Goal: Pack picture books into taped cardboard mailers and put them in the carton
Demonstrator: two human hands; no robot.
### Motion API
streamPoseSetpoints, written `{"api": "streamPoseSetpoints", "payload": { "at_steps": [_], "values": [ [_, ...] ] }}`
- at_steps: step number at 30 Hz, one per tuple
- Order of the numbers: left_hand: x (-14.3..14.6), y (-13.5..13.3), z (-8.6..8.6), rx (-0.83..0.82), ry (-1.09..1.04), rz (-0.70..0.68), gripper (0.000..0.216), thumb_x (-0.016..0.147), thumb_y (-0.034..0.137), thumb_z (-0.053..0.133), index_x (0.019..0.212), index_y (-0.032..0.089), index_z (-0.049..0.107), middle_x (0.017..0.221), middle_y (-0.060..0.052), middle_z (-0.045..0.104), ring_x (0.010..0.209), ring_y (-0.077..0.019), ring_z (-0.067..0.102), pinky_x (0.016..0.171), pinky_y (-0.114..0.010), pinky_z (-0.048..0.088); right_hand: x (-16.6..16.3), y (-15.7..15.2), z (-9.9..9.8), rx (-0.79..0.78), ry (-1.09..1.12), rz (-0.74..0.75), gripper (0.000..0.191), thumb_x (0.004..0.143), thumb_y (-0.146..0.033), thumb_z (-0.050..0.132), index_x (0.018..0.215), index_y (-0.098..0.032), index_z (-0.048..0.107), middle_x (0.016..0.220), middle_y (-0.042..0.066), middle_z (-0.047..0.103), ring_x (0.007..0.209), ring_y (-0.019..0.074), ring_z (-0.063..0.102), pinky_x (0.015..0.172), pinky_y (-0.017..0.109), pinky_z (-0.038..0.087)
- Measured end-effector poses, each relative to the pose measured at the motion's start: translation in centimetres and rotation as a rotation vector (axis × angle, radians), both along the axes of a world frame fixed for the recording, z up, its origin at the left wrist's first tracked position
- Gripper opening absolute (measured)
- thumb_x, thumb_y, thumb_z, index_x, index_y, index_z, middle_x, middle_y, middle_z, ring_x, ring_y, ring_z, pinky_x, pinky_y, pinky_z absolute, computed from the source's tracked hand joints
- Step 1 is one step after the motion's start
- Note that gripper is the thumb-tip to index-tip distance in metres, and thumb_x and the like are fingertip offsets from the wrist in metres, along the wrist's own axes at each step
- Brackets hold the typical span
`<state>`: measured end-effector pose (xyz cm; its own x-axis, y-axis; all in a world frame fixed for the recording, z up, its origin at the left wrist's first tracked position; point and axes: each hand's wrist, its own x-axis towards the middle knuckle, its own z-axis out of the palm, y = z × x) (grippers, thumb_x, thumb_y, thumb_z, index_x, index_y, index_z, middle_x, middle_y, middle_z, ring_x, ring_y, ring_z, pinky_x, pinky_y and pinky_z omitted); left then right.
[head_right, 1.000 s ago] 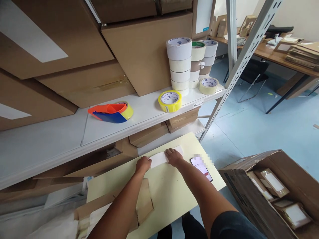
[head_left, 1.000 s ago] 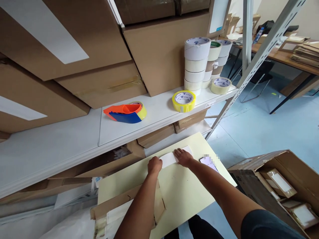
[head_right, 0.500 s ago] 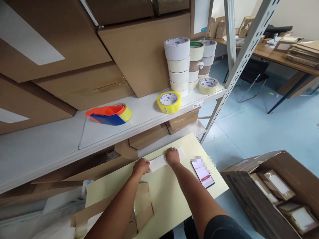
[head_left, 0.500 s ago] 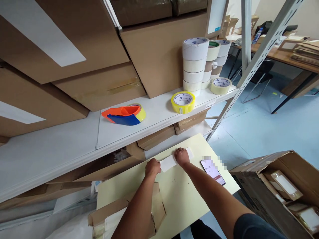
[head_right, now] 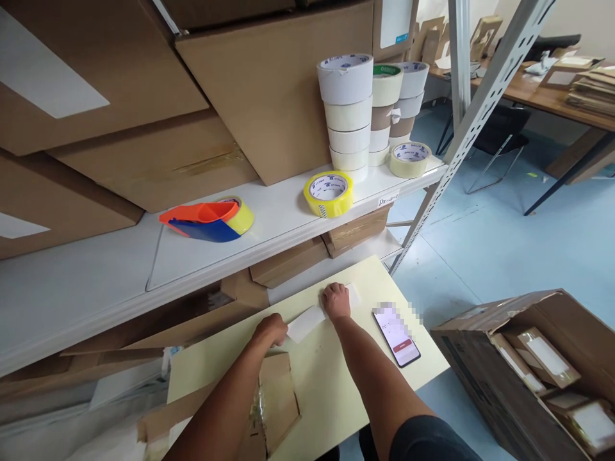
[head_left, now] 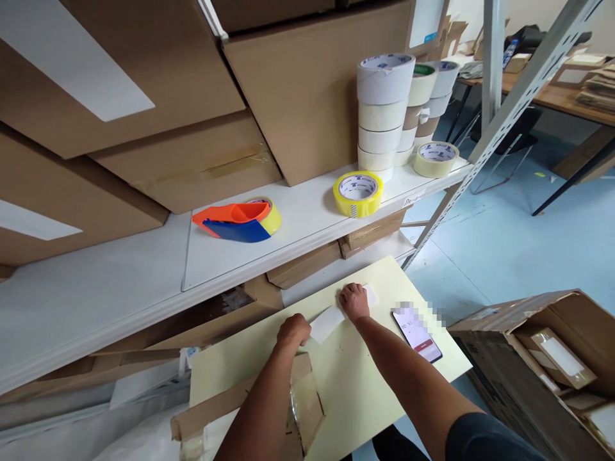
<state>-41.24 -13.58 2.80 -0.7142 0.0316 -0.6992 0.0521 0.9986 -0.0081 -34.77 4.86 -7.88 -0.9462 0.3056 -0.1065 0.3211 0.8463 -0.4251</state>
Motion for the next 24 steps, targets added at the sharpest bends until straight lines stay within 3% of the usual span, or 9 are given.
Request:
{"api": "streamPoseSetpoints", "payload": {
  "at_steps": [5, 8, 10, 13, 16, 20, 24],
  "values": [
    [-0.1, -1.7, 3.1, 0.034, 0.078, -0.011, 0.008, 0.066, 0.017, 0.07, 0.075, 0.016, 0.071, 0.086, -0.022, 0.079, 0.097, -0.0365, 0.076, 0.078, -0.037, 0.053, 0.1, -0.1, -0.1, 0.032, -0.01, 0.04, 0.034, 0.105, -0.032, 0.042, 0.117, -0.021, 0.072, 0.126, 0.014, 0.063, 0.117, 0.0301, 0.05, 0.098, 0.04, 0.04],
    [0.8, -3.3, 5.8, 0.145, 0.121, 0.0, 0.01, 0.08, 0.026, 0.061, 0.08, 0.02, 0.068, 0.086, -0.012, 0.08, 0.088, -0.027, 0.076, 0.077, -0.032, 0.052, 0.1, 0.1, 0.3, 0.038, -0.039, 0.078, 0.036, 0.105, -0.029, 0.04, 0.12, -0.02, 0.071, 0.128, 0.015, 0.062, 0.118, 0.0305, 0.05, 0.098, 0.041, 0.04],
    [2.1, -4.5, 7.8, 0.322, 0.163, 0.06, 0.017, 0.087, 0.032, 0.051, 0.084, 0.022, 0.065, 0.086, -0.006, 0.079, 0.082, -0.021, 0.075, 0.074, -0.028, 0.052, 0.2, 0.7, 0.9, 0.046, -0.071, 0.13, 0.035, 0.104, -0.028, 0.043, 0.123, -0.019, 0.07, 0.131, 0.016, 0.062, 0.12, 0.0304, 0.051, 0.1, 0.041, 0.041],
    [4.7, -6.5, 10.5, 0.663, 0.267, 0.274, 0.027, 0.087, 0.046, 0.048, 0.085, 0.022, 0.061, 0.083, -0.005, 0.077, 0.076, -0.0206, 0.073, 0.065, -0.028, 0.052, 0.3, 1.8, 2.0, 0.062, -0.144, 0.259, 0.037, 0.097, -0.031, 0.058, 0.13, -0.019, 0.068, 0.136, 0.015, 0.061, 0.124, 0.0306, 0.052, 0.103, 0.04, 0.041],
    [7.5, -8.7, 12.7, 0.869, 0.367, 0.489, 0.043, 0.077, 0.064, 0.058, 0.084, 0.022, 0.061, 0.078, -0.005, 0.075, 0.076, -0.0231, 0.071, 0.061, -0.03, 0.054, 0.3, 2.7, 3.1, 0.098, -0.224, 0.383, 0.051, 0.087, -0.031, 0.071, 0.136, -0.019, 0.064, 0.141, 0.016, 0.059, 0.127, 0.032, 0.053, 0.104, 0.041, 0.042],
    [11.5, -12.3, 14.2, 1.021, 0.484, 0.729, 0.053, 0.068, 0.071, 0.07, 0.085, 0.021, 0.065, 0.074, -0.003, 0.074, 0.071, -0.0213, 0.069, 0.068, -0.033, 0.058, -0.2, 2.7, 4.1, 0.17, -0.3, 0.473, 0.062, 0.081, -0.028, 0.078, 0.14, -0.02, 0.06, 0.141, 0.018, 0.058, 0.128, 0.034, 0.054, 0.103, 0.043, 0.044],
    [15.6, -16.4, 14.0, 1.067, 0.56, 0.992, 0.05, 0.06, 0.065, 0.08, 0.08, 0.022, 0.065, 0.067, 0.0, 0.07, 0.065, -0.0195, 0.066, 0.064, -0.032, 0.059, -1.4, 2.5, 4.4, 0.223, -0.348, 0.506, 0.067, 0.077, -0.03, 0.084, 0.137, -0.017, 0.06, 0.137, 0.022, 0.059, 0.128, 0.0362, 0.054, 0.104, 0.046, 0.045]
  ]
}}
